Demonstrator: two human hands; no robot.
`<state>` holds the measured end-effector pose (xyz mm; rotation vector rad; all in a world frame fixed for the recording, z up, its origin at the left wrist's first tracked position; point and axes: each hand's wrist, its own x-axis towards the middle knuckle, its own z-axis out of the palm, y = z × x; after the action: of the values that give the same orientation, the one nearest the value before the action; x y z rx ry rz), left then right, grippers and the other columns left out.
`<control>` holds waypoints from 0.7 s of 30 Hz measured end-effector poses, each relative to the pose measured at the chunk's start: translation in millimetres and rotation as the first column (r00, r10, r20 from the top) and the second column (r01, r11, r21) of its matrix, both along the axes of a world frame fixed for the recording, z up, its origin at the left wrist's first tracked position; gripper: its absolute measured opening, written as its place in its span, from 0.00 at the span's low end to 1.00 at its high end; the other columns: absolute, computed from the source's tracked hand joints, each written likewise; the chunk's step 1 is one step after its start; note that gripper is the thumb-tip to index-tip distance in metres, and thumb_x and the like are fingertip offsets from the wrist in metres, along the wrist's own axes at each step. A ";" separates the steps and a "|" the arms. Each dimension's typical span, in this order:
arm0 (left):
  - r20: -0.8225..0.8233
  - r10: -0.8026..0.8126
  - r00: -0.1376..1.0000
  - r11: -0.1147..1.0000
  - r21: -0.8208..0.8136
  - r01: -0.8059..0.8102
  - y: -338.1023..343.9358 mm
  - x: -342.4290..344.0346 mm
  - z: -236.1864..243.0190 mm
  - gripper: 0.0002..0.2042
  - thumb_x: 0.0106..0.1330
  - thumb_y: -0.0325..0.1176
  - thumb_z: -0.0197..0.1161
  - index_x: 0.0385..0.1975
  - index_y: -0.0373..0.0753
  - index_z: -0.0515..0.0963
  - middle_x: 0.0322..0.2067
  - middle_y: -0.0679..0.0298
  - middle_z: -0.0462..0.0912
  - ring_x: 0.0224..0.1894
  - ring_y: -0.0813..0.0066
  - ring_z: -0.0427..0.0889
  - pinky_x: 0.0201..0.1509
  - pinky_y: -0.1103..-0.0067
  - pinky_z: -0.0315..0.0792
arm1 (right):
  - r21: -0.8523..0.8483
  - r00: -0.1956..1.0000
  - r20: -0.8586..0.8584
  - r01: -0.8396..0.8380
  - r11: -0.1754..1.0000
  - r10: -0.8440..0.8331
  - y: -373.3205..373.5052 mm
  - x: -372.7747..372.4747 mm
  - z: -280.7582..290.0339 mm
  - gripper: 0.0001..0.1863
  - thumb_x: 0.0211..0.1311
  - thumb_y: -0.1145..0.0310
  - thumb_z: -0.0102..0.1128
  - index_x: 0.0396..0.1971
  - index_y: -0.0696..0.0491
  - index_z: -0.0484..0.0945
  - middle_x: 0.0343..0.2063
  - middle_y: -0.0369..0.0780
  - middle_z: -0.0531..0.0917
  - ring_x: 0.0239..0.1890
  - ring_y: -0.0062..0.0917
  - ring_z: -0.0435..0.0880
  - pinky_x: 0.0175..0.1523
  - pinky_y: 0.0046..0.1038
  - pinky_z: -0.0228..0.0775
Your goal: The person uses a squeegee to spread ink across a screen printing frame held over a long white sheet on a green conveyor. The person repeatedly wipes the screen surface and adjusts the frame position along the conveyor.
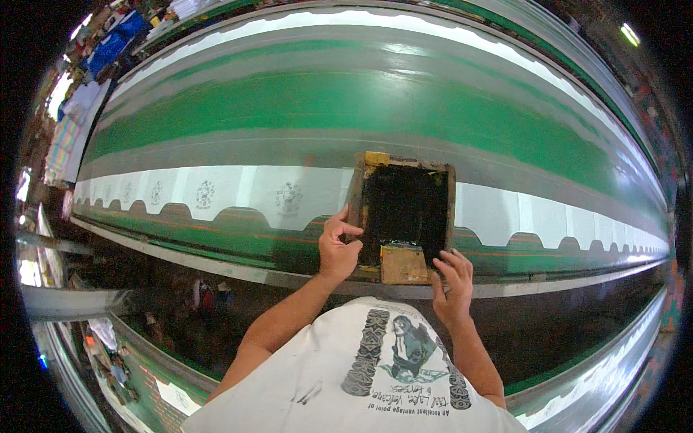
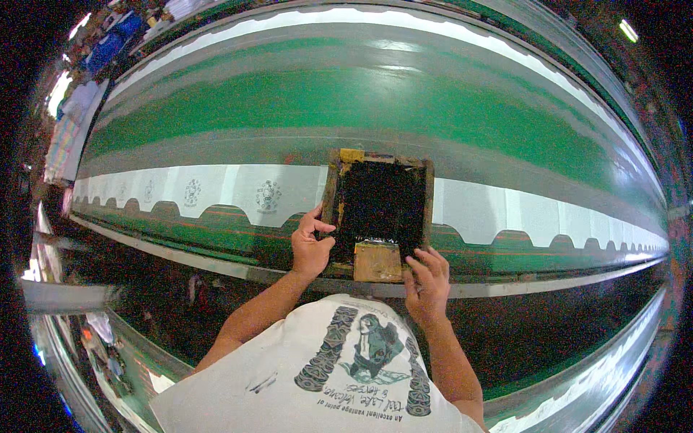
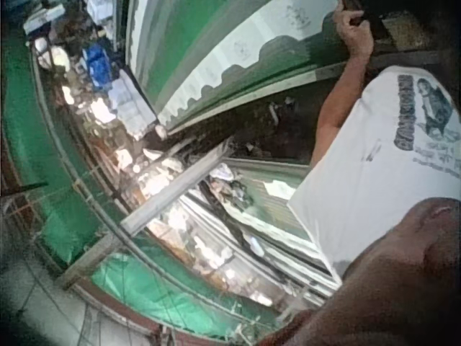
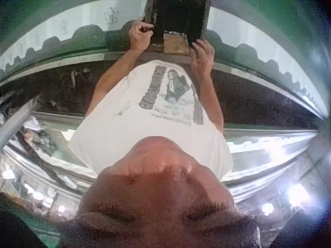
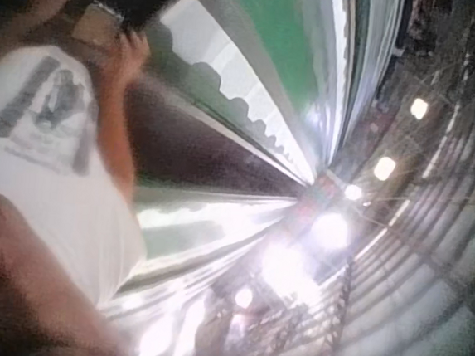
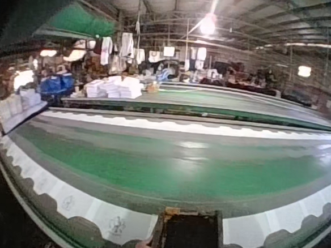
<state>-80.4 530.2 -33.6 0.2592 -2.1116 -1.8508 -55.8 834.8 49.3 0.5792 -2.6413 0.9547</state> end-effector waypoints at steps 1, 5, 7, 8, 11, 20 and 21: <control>0.007 0.002 1.000 1.000 -0.009 -0.002 -0.5 -0.3 0.1 0.10 0.54 0.17 0.70 0.36 0.35 0.87 0.76 0.40 0.74 0.78 0.49 0.73 0.79 0.61 0.66 | -0.012 0.996 0.021 -0.082 0.997 0.083 -0.9 -2.0 2.9 0.20 0.64 0.75 0.76 0.56 0.51 0.87 0.61 0.46 0.85 0.68 0.51 0.81 0.72 0.52 0.74; 0.121 0.000 0.993 0.999 -0.048 0.006 -0.3 -2.9 11.5 0.09 0.55 0.18 0.70 0.35 0.36 0.87 0.76 0.41 0.74 0.75 0.52 0.76 0.73 0.64 0.72 | 0.044 0.943 0.082 -0.328 0.944 0.324 -11.9 -6.9 9.9 0.26 0.57 0.74 0.80 0.57 0.49 0.86 0.62 0.45 0.85 0.68 0.49 0.81 0.72 0.52 0.74; 0.154 0.007 0.988 0.997 -0.071 0.004 -0.3 -5.4 15.2 0.09 0.55 0.18 0.70 0.35 0.36 0.87 0.76 0.41 0.75 0.73 0.53 0.79 0.69 0.65 0.74 | 0.134 0.915 0.075 -0.404 0.905 0.397 -22.9 -13.1 18.2 0.28 0.53 0.73 0.81 0.57 0.48 0.87 0.62 0.45 0.85 0.68 0.48 0.82 0.71 0.51 0.75; 0.139 0.014 0.990 0.996 -0.086 -0.002 -1.1 -5.1 14.2 0.08 0.55 0.19 0.70 0.34 0.36 0.87 0.75 0.41 0.76 0.72 0.54 0.80 0.68 0.66 0.75 | 0.181 0.918 0.068 -0.398 0.900 0.392 -31.7 -14.9 22.7 0.28 0.53 0.75 0.77 0.58 0.49 0.86 0.60 0.44 0.85 0.66 0.47 0.83 0.69 0.48 0.76; 0.169 0.033 0.985 0.998 -0.059 -0.023 4.9 0.4 15.2 0.08 0.54 0.19 0.70 0.33 0.35 0.87 0.73 0.39 0.78 0.68 0.53 0.83 0.66 0.65 0.76 | 0.259 0.908 0.073 -0.417 0.871 0.413 -42.7 -24.8 27.7 0.26 0.55 0.78 0.71 0.57 0.51 0.86 0.57 0.44 0.86 0.61 0.46 0.85 0.67 0.47 0.77; 0.044 0.052 0.998 0.992 -0.117 -0.047 6.1 -5.1 -1.7 0.07 0.53 0.23 0.73 0.32 0.39 0.88 0.71 0.43 0.81 0.69 0.45 0.81 0.73 0.59 0.74 | 0.379 0.844 0.333 -0.528 0.760 0.420 -60.8 -56.9 72.4 0.21 0.62 0.78 0.66 0.56 0.51 0.88 0.51 0.46 0.89 0.54 0.48 0.88 0.59 0.47 0.81; 0.048 0.048 0.998 0.991 -0.130 -0.042 6.7 -5.1 -5.0 0.07 0.53 0.24 0.73 0.32 0.39 0.88 0.71 0.43 0.81 0.70 0.45 0.80 0.74 0.59 0.74 | 0.373 0.814 0.408 -0.561 0.739 0.412 -59.9 -64.8 78.7 0.20 0.63 0.78 0.65 0.56 0.51 0.88 0.51 0.46 0.89 0.54 0.48 0.89 0.59 0.47 0.81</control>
<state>-85.6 537.0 -38.5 0.3243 -2.2300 -1.6915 -120.6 774.9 128.0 1.4232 -3.0909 0.5061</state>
